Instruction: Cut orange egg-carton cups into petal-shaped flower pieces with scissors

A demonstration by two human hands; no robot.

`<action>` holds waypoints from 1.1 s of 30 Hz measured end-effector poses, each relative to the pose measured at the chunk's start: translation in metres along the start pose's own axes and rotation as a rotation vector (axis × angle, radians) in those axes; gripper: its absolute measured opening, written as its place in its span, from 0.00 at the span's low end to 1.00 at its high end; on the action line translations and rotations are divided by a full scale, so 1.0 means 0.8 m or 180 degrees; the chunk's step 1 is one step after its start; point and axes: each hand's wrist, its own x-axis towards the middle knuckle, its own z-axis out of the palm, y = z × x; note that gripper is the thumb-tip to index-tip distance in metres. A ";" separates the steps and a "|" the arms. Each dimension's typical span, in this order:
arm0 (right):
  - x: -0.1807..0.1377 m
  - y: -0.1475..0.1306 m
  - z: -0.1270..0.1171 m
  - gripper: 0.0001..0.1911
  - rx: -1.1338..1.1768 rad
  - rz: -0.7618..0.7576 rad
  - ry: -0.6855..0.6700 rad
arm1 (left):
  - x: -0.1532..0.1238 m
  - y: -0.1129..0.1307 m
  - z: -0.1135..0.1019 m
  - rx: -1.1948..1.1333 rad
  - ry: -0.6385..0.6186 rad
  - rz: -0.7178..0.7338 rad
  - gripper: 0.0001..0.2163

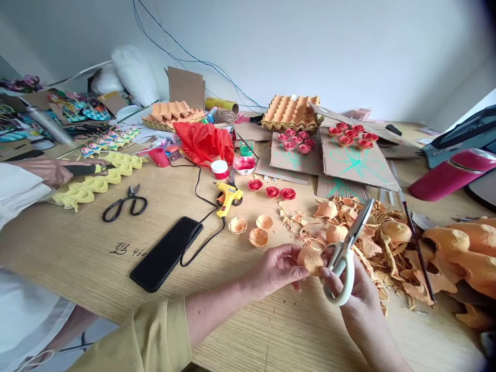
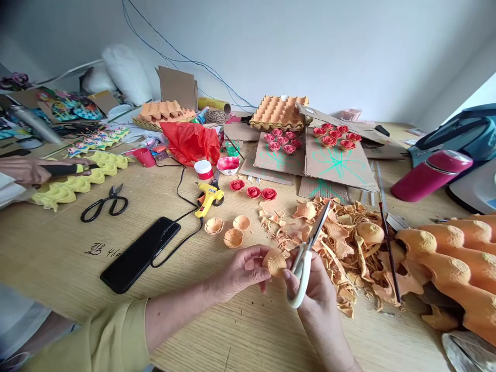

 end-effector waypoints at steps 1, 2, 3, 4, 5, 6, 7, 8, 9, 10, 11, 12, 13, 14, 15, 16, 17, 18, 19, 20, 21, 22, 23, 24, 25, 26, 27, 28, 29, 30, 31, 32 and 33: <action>-0.001 0.002 0.000 0.16 -0.0014 0.0011 0.0034 | 0.000 -0.001 -0.001 -0.0065 -0.0028 0.0005 0.23; -0.002 0.005 0.000 0.16 -0.0016 0.0036 0.0058 | 0.001 -0.003 -0.001 -0.0147 -0.0060 0.0014 0.22; -0.003 0.008 0.000 0.16 0.0004 0.0065 0.0078 | 0.002 -0.004 -0.002 -0.0239 -0.0087 0.0016 0.22; -0.004 0.010 -0.001 0.16 0.0046 0.0093 0.0101 | 0.002 -0.005 -0.003 -0.0340 -0.0101 0.0005 0.22; -0.005 0.012 -0.001 0.16 0.0089 0.0118 0.0122 | 0.003 -0.006 -0.004 -0.0448 -0.0097 -0.0024 0.22; -0.006 0.014 -0.002 0.16 0.0131 0.0135 0.0153 | 0.004 -0.006 -0.004 -0.0557 -0.0067 -0.0077 0.22; -0.006 0.014 -0.002 0.17 0.0168 0.0143 0.0193 | 0.004 -0.006 -0.005 -0.0660 -0.0018 -0.0146 0.21; -0.006 0.014 -0.002 0.17 0.0193 0.0149 0.0228 | 0.005 -0.006 -0.006 -0.0756 0.0037 -0.0228 0.19; -0.006 0.014 -0.002 0.18 0.0213 0.0159 0.0247 | 0.005 -0.005 -0.006 -0.0835 0.0080 -0.0326 0.18; -0.006 0.013 -0.002 0.18 0.0231 0.0176 0.0241 | 0.004 -0.005 -0.007 -0.0893 0.0095 -0.0435 0.17; -0.006 0.012 -0.002 0.19 0.0252 0.0197 0.0213 | 0.004 -0.004 -0.007 -0.0924 0.0082 -0.0538 0.17; -0.006 0.012 -0.002 0.19 0.0270 0.0220 0.0169 | 0.003 -0.004 -0.008 -0.0928 0.0037 -0.0623 0.16; -0.007 0.011 -0.002 0.19 0.0273 0.0239 0.0113 | 0.003 -0.003 -0.008 -0.0922 -0.0012 -0.0670 0.16; -0.007 0.011 -0.001 0.19 0.0257 0.0245 0.0068 | 0.002 -0.003 -0.009 -0.0919 -0.0041 -0.0671 0.16; -0.007 0.010 0.000 0.19 0.0219 0.0240 0.0038 | 0.002 -0.002 -0.009 -0.0925 -0.0041 -0.0632 0.16; -0.008 0.008 0.001 0.19 0.0167 0.0226 0.0021 | 0.002 -0.001 -0.010 -0.0944 -0.0015 -0.0565 0.16; -0.008 0.006 0.003 0.19 0.0117 0.0207 0.0001 | 0.003 0.000 -0.010 -0.0976 0.0027 -0.0484 0.16; -0.009 0.003 0.005 0.19 0.0079 0.0180 -0.0025 | 0.003 0.003 -0.011 -0.1013 0.0070 -0.0400 0.15; -0.009 0.000 0.007 0.19 0.0054 0.0152 -0.0062 | 0.004 0.006 -0.012 -0.1051 0.0114 -0.0317 0.15; -0.010 -0.004 0.009 0.19 0.0044 0.0117 -0.0123 | 0.006 0.009 -0.013 -0.1098 0.0161 -0.0231 0.14; -0.010 -0.007 0.010 0.18 0.0017 0.0088 -0.0208 | 0.007 0.014 -0.014 -0.1158 0.0215 -0.0147 0.14; -0.010 -0.010 0.011 0.17 -0.0031 0.0072 -0.0325 | 0.008 0.019 -0.016 -0.1230 0.0281 -0.0068 0.14; -0.010 -0.011 0.011 0.17 -0.0099 0.0062 -0.0468 | 0.009 0.025 -0.017 -0.1315 0.0355 0.0003 0.14; -0.010 -0.012 0.011 0.18 -0.0178 0.0090 -0.0639 | 0.009 0.030 -0.019 -0.1415 0.0438 0.0072 0.15; -0.009 -0.011 0.010 0.19 -0.0248 0.0130 -0.0845 | 0.009 0.036 -0.020 -0.1528 0.0520 0.0140 0.15; -0.009 -0.009 0.009 0.21 -0.0302 0.0144 -0.0946 | 0.009 0.041 -0.021 -0.1645 0.0592 0.0204 0.15; -0.009 -0.007 0.009 0.22 -0.0358 0.0183 -0.1036 | 0.008 0.045 -0.021 -0.1761 0.0656 0.0264 0.15; -0.009 -0.004 0.009 0.23 -0.0376 0.0150 -0.1071 | 0.007 0.049 -0.022 -0.1869 0.0703 0.0320 0.15; -0.010 -0.002 0.009 0.24 -0.0415 0.0121 -0.1007 | 0.006 0.051 -0.022 -0.1954 0.0730 0.0361 0.14; -0.010 0.000 0.010 0.24 -0.0485 0.0140 -0.1051 | 0.005 0.053 -0.022 -0.2006 0.0743 0.0391 0.14; -0.011 0.001 0.011 0.24 -0.0551 0.0152 -0.1163 | 0.004 0.054 -0.022 -0.2033 0.0756 0.0412 0.14; -0.012 0.001 0.013 0.24 -0.0610 0.0169 -0.1290 | 0.003 0.054 -0.022 -0.2045 0.0773 0.0428 0.14; -0.013 0.000 0.015 0.23 -0.0659 0.0188 -0.1427 | 0.003 0.054 -0.022 -0.2051 0.0792 0.0440 0.14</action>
